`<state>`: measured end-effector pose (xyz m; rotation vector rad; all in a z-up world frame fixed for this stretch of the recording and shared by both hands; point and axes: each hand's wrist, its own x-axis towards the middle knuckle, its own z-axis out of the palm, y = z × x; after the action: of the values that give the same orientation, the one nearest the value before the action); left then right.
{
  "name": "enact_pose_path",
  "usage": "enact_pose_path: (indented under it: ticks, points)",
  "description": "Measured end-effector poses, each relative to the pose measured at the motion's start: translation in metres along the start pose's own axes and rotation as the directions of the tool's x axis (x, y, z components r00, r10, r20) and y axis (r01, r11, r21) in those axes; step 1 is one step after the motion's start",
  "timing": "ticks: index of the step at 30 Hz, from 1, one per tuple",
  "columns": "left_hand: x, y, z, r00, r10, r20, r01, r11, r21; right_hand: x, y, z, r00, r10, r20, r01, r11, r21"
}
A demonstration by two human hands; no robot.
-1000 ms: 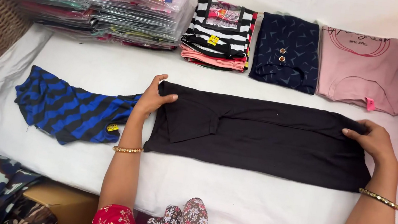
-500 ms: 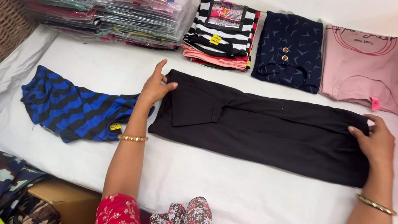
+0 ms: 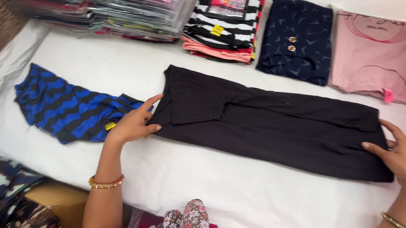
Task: The person folds several garments on a white surface, including a striped top, a pink t-shirt, a black t-shirt, and a blue-striped top. Each item is smoothed, folded into a compact rectangle, and placed in a neat stack.
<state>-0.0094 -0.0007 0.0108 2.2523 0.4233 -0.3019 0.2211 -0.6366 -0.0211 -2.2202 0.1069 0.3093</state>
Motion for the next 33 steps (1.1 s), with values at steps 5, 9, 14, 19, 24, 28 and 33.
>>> enact_pose_path:
  ticks: [5, 9, 14, 19, 24, 28, 33]
  points:
    - [-0.002, 0.047, 0.02, 0.928, 0.256, -0.272, -0.087, 0.856, 0.51, -0.004, 0.008, -0.007, 1.0, -0.005, -0.019, 0.005, 0.999, -0.041]
    - [0.014, 0.117, 0.049, 0.785, 0.567, -0.251, -0.501, 0.818, 0.283, -0.005, 0.005, -0.007, 0.995, -0.096, -0.024, 0.096, 0.995, 0.029]
    - [0.057, 0.19, 0.154, 0.575, 0.817, 0.042, -0.813, 0.576, -0.084, -0.009, 0.0, -0.002, 0.977, -0.212, 0.015, 0.208, 0.969, 0.134]
    - [0.1, 0.245, 0.277, 0.452, 0.861, 0.232, -0.772, 0.508, -0.381, -0.012, -0.007, 0.0, 0.955, -0.287, 0.07, 0.285, 0.958, 0.032]
    - [0.116, 0.286, 0.336, 0.582, 0.755, 0.302, -0.331, 0.56, -0.76, 0.003, 0.009, -0.001, 0.959, -0.276, 0.068, 0.271, 0.96, 0.068]
    - [0.12, 0.299, 0.354, 0.667, 0.672, 0.321, 0.024, 0.412, -0.911, 0.006, 0.007, 0.002, 0.976, -0.212, 0.046, 0.208, 0.975, 0.08]
    - [0.13, 0.286, 0.367, 0.725, 0.658, 0.207, 0.092, 0.205, -0.974, 0.009, 0.007, 0.006, 0.963, -0.266, -0.029, 0.265, 0.964, -0.035]
